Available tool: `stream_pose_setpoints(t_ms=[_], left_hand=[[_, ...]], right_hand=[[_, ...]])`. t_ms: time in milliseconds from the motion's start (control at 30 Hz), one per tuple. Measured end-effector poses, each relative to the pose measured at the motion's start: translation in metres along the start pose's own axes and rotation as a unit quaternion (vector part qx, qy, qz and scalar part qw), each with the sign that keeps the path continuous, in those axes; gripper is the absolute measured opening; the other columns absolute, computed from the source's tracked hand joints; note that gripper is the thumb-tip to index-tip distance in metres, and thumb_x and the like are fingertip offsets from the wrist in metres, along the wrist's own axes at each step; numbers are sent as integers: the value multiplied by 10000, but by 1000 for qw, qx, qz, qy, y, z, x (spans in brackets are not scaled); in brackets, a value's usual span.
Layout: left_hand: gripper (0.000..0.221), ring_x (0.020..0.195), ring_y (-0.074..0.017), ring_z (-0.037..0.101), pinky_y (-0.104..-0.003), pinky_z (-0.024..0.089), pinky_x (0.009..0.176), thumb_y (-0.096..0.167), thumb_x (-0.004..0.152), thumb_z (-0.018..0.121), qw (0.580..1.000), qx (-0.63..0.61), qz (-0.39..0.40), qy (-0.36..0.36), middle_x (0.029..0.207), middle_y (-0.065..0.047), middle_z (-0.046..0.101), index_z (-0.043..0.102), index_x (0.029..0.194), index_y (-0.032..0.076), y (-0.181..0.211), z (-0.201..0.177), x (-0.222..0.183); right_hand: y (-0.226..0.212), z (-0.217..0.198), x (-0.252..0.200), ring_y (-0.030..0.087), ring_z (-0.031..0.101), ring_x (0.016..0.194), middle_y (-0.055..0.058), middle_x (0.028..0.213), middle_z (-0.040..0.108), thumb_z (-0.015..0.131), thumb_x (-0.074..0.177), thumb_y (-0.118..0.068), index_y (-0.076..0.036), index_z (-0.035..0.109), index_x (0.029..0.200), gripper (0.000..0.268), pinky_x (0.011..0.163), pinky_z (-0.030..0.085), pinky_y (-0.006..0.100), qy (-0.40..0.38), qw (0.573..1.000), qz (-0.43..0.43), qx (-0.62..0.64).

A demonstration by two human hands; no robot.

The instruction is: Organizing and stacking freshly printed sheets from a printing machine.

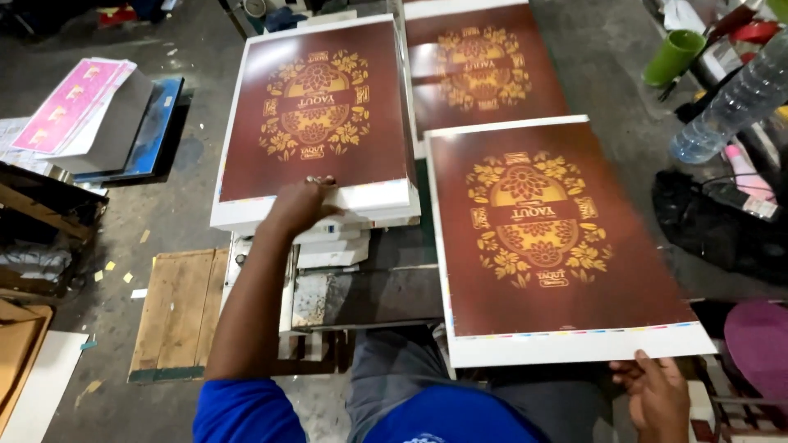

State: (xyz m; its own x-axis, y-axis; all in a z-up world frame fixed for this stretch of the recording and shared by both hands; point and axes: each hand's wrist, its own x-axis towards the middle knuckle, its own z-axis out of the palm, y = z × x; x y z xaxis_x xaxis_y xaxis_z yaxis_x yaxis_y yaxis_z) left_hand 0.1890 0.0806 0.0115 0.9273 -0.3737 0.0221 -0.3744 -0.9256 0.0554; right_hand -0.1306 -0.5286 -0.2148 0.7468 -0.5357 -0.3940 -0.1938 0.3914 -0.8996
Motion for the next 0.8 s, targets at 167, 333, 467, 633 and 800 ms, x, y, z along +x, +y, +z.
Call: stream_pose_setpoints(t_ms=[167, 333, 467, 633, 800], left_hand=[[286, 749, -325, 712, -474, 567, 691, 403, 996, 668, 997, -31, 8, 76, 901, -142, 751, 753, 1097, 149, -9, -7, -12], [220, 452, -215, 611, -394, 460, 401, 198, 1079, 574, 969, 18, -2, 248, 602, -88, 661, 753, 970, 132, 21, -13, -42], [174, 453, -203, 611, -375, 447, 382, 184, 1056, 585, 969, 41, -19, 245, 602, -82, 662, 739, 990, 136, 65, -9, -82], [108, 553, -248, 665, -400, 497, 462, 102, 1009, 639, 958, -9, -3, 285, 754, -123, 713, 695, 1092, 63, 108, -17, -122], [158, 615, -321, 682, -451, 519, 550, 104, 965, 662, 944, -61, -15, 323, 755, -152, 703, 703, 1110, 59, 134, -17, -139]], right_hand=[[-8, 6, -12, 260, 693, 844, 171, 1019, 671, 553, 1086, -110, 25, 528, 1318, 269, 655, 533, 362, 5, 999, 8, -34], [-1, 24, -13, 260, 688, 814, 182, 1015, 679, 537, 1093, -98, 39, 538, 1340, 282, 634, 537, 363, -7, 997, -17, -72], [3, 44, 0, 252, 695, 809, 163, 1023, 689, 521, 1081, -88, 22, 540, 1336, 278, 620, 540, 351, -47, 997, -26, -58], [-14, 86, 39, 251, 707, 811, 161, 1022, 692, 513, 1090, -84, 32, 534, 1348, 284, 608, 547, 342, -73, 992, -63, -81], [-27, 109, 78, 251, 716, 812, 147, 1016, 699, 507, 1093, -119, 30, 474, 1406, 348, 592, 551, 348, -95, 992, -28, -73]])
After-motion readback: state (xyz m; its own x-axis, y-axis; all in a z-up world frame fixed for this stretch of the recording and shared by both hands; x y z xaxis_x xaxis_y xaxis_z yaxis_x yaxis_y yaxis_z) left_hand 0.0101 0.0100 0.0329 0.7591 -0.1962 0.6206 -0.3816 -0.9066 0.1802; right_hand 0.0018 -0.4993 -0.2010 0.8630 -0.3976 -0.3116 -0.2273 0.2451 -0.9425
